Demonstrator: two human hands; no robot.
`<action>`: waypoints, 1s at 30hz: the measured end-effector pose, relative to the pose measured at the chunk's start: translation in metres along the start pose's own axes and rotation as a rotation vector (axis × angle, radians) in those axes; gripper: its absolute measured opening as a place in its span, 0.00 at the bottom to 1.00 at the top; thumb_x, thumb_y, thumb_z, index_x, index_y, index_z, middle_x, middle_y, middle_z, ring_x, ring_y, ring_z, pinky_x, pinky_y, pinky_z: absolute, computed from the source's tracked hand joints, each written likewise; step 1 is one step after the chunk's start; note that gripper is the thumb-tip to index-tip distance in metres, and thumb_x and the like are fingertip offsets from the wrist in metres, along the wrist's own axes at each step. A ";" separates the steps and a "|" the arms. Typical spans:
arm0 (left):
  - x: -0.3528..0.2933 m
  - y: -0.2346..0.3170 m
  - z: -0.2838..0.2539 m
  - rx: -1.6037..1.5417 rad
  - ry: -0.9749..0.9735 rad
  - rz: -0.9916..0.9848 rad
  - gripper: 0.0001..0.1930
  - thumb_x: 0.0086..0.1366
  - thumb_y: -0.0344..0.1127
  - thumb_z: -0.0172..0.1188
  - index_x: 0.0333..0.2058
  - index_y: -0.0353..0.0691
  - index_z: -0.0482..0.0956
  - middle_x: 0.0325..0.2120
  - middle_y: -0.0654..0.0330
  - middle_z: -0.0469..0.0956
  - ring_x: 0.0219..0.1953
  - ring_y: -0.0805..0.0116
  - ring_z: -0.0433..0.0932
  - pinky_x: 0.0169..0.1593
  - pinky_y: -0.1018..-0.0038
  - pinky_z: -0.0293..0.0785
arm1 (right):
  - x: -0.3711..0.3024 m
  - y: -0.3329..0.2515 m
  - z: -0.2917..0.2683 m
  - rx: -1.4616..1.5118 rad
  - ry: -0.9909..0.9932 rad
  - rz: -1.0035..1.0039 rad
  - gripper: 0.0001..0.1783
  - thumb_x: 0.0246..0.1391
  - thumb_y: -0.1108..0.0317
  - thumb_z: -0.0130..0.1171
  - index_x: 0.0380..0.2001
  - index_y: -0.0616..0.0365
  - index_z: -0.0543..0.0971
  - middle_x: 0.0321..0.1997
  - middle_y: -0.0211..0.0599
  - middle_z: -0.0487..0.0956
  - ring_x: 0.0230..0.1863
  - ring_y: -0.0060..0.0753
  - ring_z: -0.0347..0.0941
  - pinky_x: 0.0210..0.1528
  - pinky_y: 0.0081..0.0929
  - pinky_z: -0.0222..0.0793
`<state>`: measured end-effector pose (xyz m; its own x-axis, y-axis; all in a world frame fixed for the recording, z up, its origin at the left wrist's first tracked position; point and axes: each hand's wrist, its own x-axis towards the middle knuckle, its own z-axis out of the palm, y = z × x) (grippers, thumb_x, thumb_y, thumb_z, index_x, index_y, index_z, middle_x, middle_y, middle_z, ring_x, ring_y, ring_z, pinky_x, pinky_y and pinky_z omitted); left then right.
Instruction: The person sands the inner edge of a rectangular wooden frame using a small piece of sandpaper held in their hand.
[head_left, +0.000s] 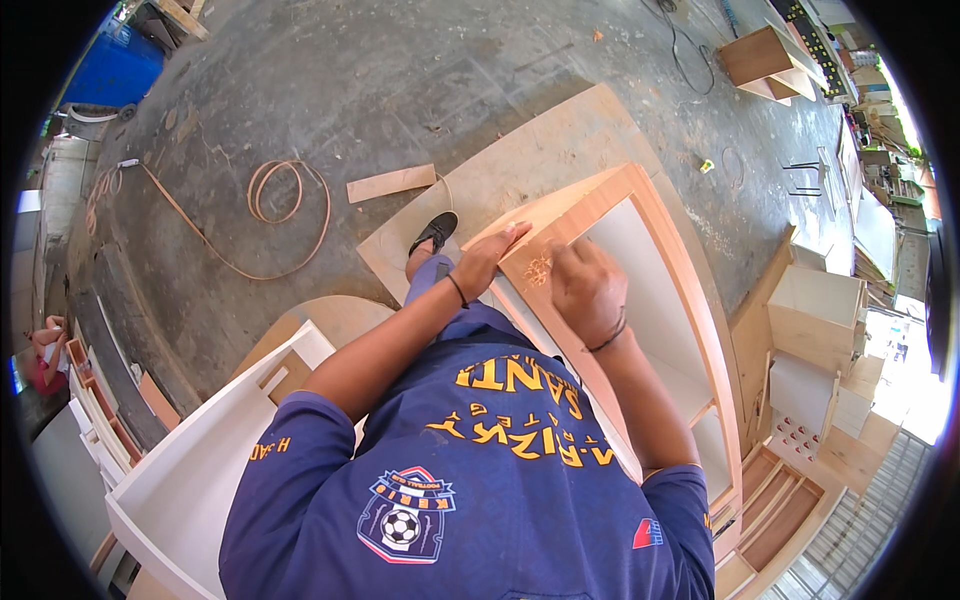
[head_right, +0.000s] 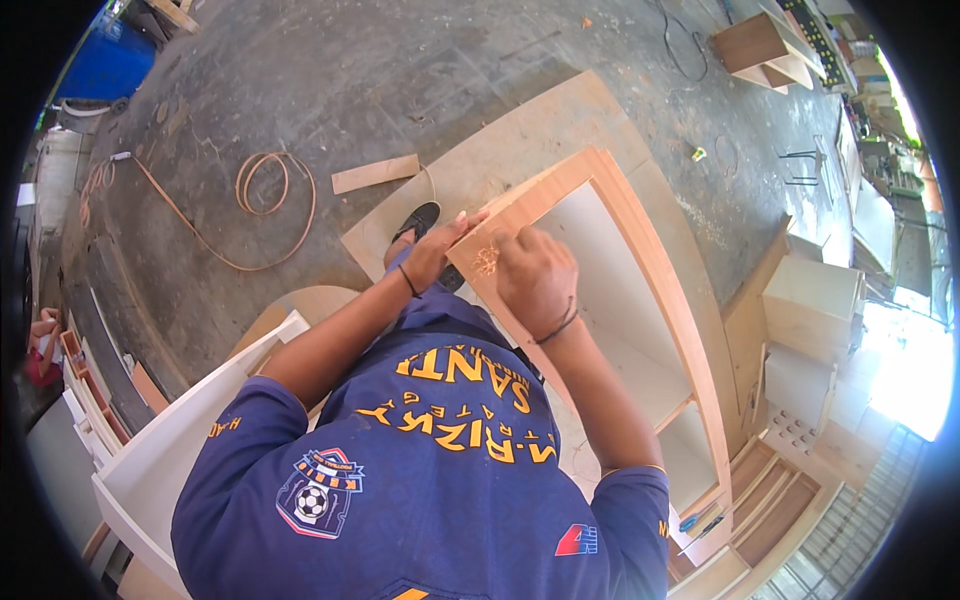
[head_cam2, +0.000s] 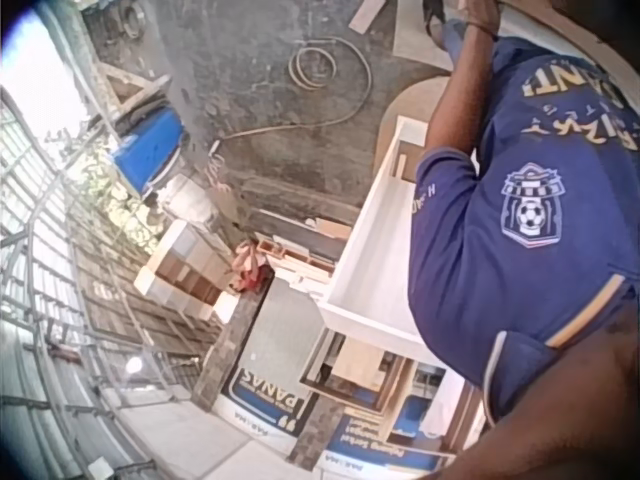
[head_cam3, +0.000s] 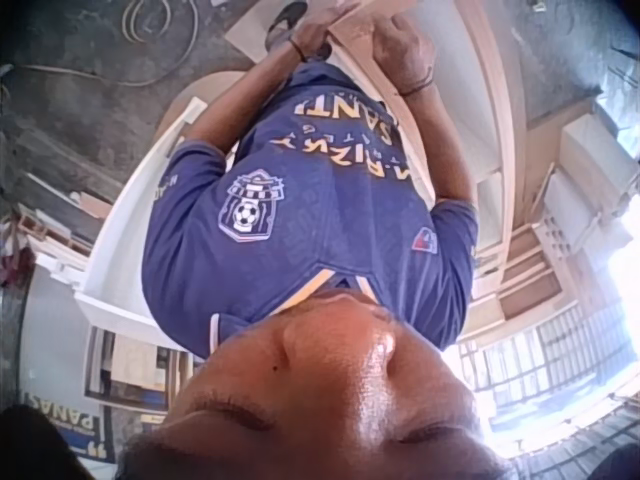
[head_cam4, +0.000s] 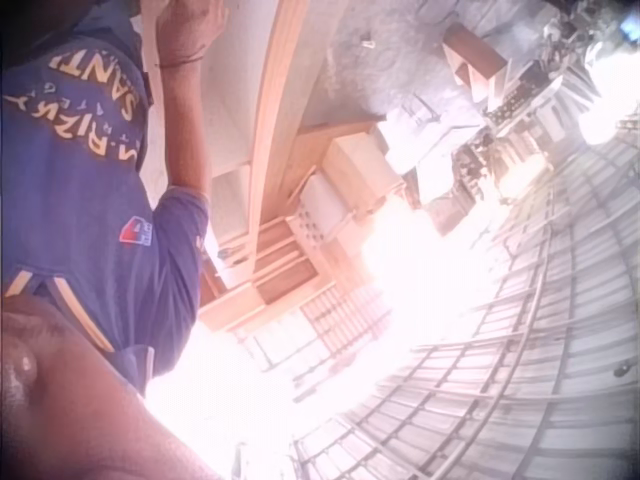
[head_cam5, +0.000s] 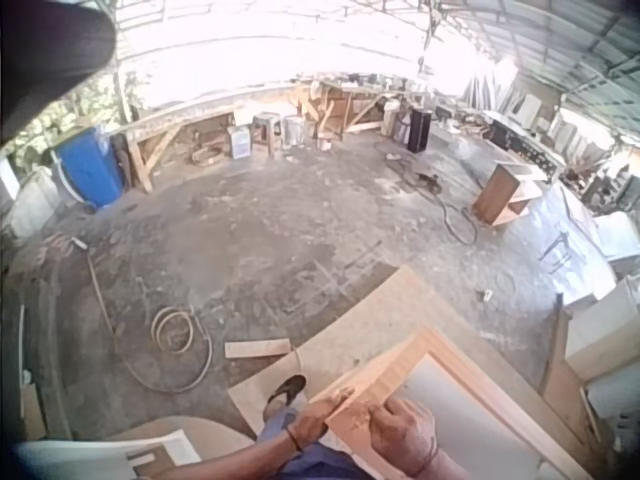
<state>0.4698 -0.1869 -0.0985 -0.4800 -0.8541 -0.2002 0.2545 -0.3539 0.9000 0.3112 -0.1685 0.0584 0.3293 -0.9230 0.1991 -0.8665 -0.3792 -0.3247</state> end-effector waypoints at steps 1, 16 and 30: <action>0.001 0.000 0.000 -0.005 0.011 -0.008 0.28 0.75 0.47 0.34 0.60 0.30 0.64 0.58 0.56 0.68 0.59 0.70 0.66 0.64 0.75 0.57 | 0.003 0.003 0.001 -0.021 0.005 0.007 0.11 0.45 0.75 0.58 0.35 0.55 0.80 0.23 0.35 0.69 0.26 0.38 0.71 0.27 0.35 0.67; -0.001 0.011 0.007 0.072 0.032 -0.032 0.30 0.75 0.50 0.29 0.60 0.30 0.65 0.58 0.54 0.68 0.61 0.68 0.64 0.65 0.74 0.54 | -0.003 -0.010 0.006 -0.012 -0.033 -0.035 0.13 0.45 0.76 0.56 0.36 0.51 0.80 0.23 0.36 0.69 0.27 0.41 0.71 0.29 0.36 0.68; 0.000 0.000 0.000 0.153 0.003 0.054 0.28 0.75 0.49 0.33 0.61 0.32 0.64 0.58 0.57 0.67 0.60 0.71 0.65 0.64 0.75 0.57 | 0.001 0.002 0.000 0.039 0.000 0.076 0.12 0.44 0.76 0.58 0.35 0.54 0.80 0.24 0.36 0.69 0.28 0.39 0.71 0.30 0.34 0.67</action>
<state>0.4699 -0.1873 -0.0986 -0.4664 -0.8716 -0.1509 0.1484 -0.2453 0.9580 0.3098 -0.1704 0.0579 0.2629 -0.9493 0.1725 -0.8738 -0.3101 -0.3746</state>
